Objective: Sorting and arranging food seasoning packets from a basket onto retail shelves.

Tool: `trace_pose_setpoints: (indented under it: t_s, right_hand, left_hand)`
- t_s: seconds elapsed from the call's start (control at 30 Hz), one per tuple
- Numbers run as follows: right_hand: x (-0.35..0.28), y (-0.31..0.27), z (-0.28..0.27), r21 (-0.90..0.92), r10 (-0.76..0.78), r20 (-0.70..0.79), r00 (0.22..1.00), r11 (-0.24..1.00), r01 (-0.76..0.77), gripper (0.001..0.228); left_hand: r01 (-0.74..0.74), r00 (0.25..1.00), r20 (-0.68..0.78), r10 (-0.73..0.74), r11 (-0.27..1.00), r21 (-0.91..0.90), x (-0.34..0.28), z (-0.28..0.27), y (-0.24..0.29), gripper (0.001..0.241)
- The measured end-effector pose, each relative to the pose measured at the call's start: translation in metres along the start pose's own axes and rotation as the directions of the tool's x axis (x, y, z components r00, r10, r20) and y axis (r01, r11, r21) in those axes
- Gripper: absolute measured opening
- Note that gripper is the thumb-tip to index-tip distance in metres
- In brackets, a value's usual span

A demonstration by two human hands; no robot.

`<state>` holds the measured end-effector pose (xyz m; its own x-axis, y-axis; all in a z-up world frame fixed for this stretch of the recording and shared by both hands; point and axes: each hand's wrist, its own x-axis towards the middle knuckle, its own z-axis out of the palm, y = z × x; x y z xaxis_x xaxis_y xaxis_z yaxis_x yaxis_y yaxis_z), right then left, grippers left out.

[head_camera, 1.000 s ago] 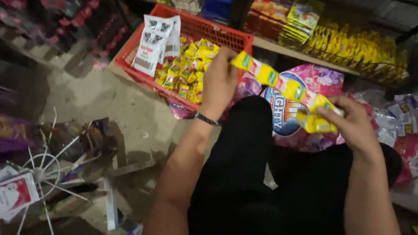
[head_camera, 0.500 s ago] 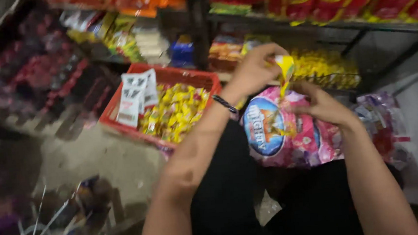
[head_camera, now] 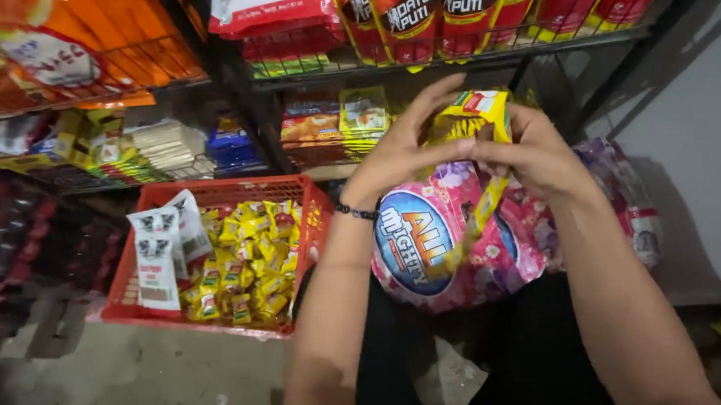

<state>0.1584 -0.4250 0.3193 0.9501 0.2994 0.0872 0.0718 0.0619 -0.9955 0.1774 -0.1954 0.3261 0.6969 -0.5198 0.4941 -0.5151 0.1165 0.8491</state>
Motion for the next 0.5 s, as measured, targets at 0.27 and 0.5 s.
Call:
trace_pose_setpoints:
  t_s: [0.27, 0.5]
  right_hand:
    - [0.006, 0.0, -0.004, 0.123, -0.054, 0.041, 0.998, 0.991, 0.049, 0.044]
    - [-0.001, 0.014, 0.0, 0.588, -0.148, 0.217, 0.965, 0.809, -0.008, 0.066]
  left_hand:
    - [0.346, 0.935, -0.001, -0.356, 0.909, -0.234, -0.033, 0.01, -0.078, 0.058]
    - [0.13, 0.918, -0.219, -0.331, 0.772, -0.622, -0.043, 0.004, -0.093, 0.054]
